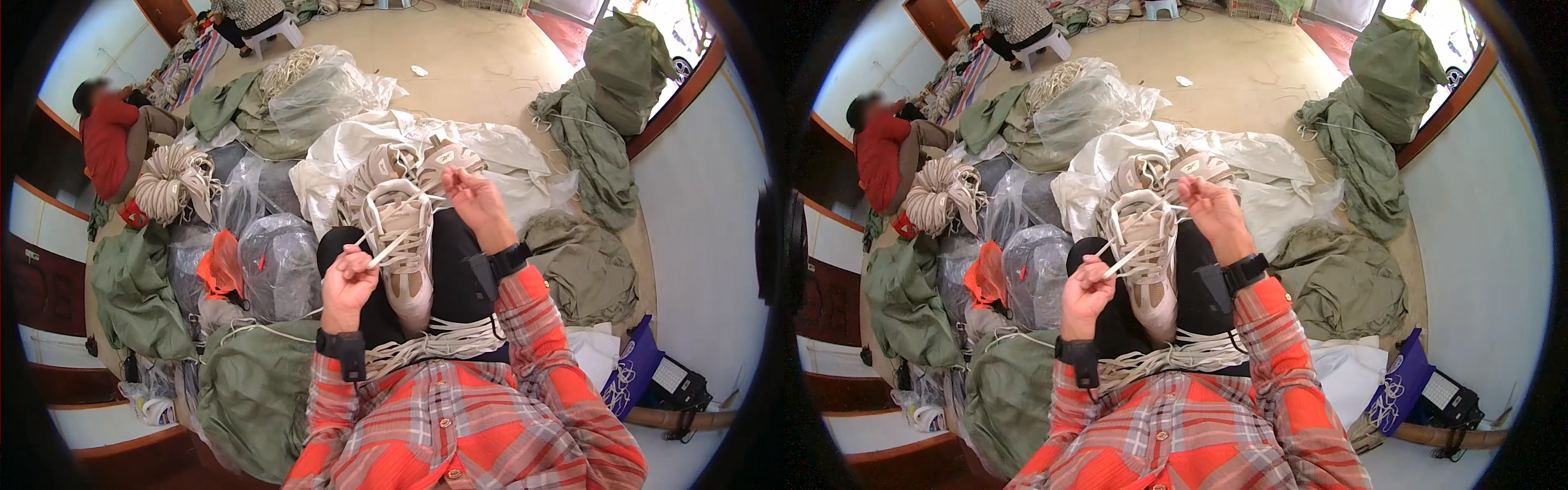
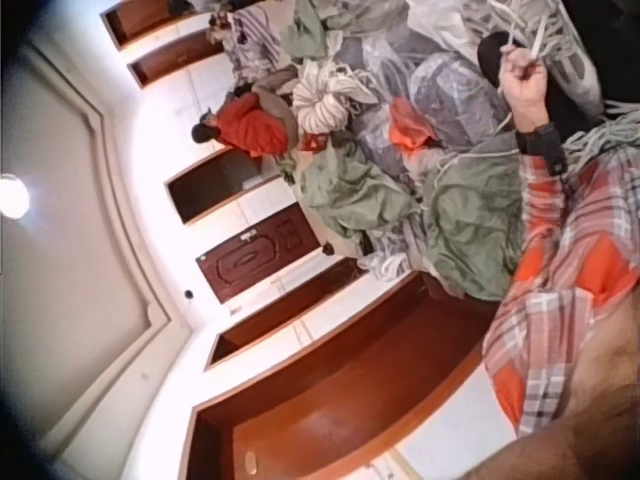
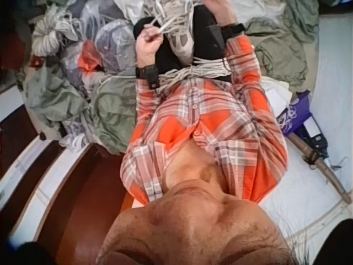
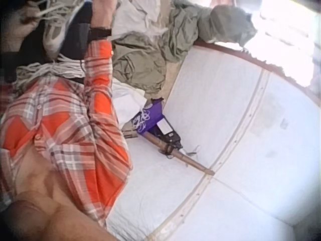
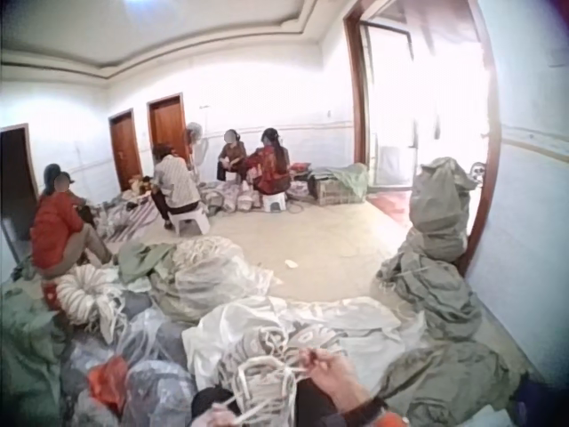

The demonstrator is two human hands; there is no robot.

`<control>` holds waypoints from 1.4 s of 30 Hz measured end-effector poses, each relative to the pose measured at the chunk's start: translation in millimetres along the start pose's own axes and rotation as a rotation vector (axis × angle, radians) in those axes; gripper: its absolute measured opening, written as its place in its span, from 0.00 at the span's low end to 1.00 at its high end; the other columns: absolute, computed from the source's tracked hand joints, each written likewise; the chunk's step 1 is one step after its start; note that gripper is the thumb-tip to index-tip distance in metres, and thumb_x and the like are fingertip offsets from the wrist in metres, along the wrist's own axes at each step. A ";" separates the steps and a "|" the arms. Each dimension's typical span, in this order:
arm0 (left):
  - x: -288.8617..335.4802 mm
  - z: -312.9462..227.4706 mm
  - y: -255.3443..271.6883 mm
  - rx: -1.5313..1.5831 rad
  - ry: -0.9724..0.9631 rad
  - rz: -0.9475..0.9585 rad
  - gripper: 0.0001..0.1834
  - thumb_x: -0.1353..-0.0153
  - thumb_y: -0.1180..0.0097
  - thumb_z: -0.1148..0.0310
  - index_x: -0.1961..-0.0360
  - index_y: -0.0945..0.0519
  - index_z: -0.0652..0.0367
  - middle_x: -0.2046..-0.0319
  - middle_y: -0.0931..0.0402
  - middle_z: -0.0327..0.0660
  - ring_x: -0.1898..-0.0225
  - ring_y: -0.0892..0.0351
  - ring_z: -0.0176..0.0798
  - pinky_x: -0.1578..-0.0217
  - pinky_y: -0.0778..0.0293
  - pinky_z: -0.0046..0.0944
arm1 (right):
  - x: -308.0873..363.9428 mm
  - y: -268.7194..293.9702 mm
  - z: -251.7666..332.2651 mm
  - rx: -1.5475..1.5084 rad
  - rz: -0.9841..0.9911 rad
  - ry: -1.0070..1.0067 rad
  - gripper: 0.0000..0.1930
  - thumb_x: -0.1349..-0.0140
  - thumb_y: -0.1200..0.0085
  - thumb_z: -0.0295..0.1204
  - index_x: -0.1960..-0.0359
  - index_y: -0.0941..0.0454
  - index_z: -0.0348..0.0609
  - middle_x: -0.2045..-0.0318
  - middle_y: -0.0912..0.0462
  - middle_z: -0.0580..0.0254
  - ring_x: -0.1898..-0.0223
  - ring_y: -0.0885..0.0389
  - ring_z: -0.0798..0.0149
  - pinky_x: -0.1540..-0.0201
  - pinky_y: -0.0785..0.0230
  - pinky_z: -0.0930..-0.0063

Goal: The recorder is lacing shoe uppers while sitting on the floor in a production area.

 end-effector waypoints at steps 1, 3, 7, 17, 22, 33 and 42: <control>-4.9 1.7 -0.6 0.109 0.032 0.035 0.07 0.40 0.59 0.77 0.74 0.30 0.60 0.90 0.44 0.30 0.88 0.47 0.27 0.74 0.37 0.33 | 1.3 9.4 3.4 -0.055 -0.122 0.046 0.08 0.37 0.56 0.20 0.60 0.33 0.24 0.59 0.26 0.46 0.59 0.25 0.57 0.51 0.28 0.69; -8.0 -3.7 -3.4 0.145 0.000 0.038 0.06 0.40 0.58 0.78 0.73 0.30 0.61 0.90 0.44 0.30 0.87 0.47 0.28 0.74 0.38 0.32 | 4.3 22.0 4.1 -0.123 -0.286 0.107 0.10 0.37 0.58 0.19 0.57 0.35 0.21 0.57 0.29 0.44 0.57 0.26 0.54 0.49 0.28 0.68; -4.3 -4.6 -29.3 -0.257 -0.277 -0.088 0.07 0.42 0.55 0.80 0.62 0.28 0.65 0.78 0.30 0.36 0.77 0.32 0.32 0.67 0.31 0.33 | -0.1 37.9 8.9 -0.080 -0.298 0.103 0.10 0.38 0.58 0.19 0.58 0.35 0.21 0.57 0.28 0.44 0.55 0.26 0.53 0.48 0.28 0.66; 17.6 3.8 -41.7 -2.985 -0.883 0.149 0.05 0.44 0.49 0.66 0.71 0.27 0.56 0.71 0.26 0.46 0.63 0.27 0.52 0.64 0.33 0.51 | 27.3 25.4 30.2 0.596 -0.165 0.092 0.11 0.38 0.53 0.25 0.56 0.34 0.32 0.62 0.27 0.54 0.62 0.21 0.60 0.64 0.23 0.70; 22.4 -48.7 -66.8 -2.975 -0.733 -0.339 0.10 0.38 0.59 0.64 0.70 0.27 0.56 0.76 0.23 0.51 0.72 0.23 0.60 0.75 0.30 0.54 | 54.6 9.0 33.3 0.965 -0.109 0.173 0.09 0.39 0.53 0.25 0.58 0.31 0.34 0.68 0.23 0.58 0.73 0.21 0.69 0.76 0.27 0.79; 27.2 -57.9 -79.1 -2.830 -1.057 -0.129 0.08 0.42 0.47 0.64 0.73 0.21 0.56 0.75 0.25 0.44 0.72 0.24 0.51 0.72 0.31 0.45 | 70.2 -43.7 -76.1 1.771 0.385 0.097 0.06 0.44 0.49 0.25 0.66 0.31 0.37 0.79 0.23 0.57 0.78 0.22 0.60 0.76 0.32 0.69; 38.1 -80.0 -74.6 -2.685 -1.046 -0.207 0.07 0.43 0.46 0.64 0.71 0.20 0.55 0.76 0.22 0.44 0.73 0.23 0.51 0.75 0.30 0.44 | 78.3 -17.5 -71.5 1.687 0.225 0.198 0.12 0.46 0.44 0.31 0.69 0.34 0.39 0.78 0.23 0.51 0.75 0.23 0.47 0.72 0.33 0.61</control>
Point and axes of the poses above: each hand's wrist, its own x-axis away from the middle knuckle, its own y-axis out of the back of the hand, z = x × y, the point moved 8 cm from there along -x, towards the middle knuckle
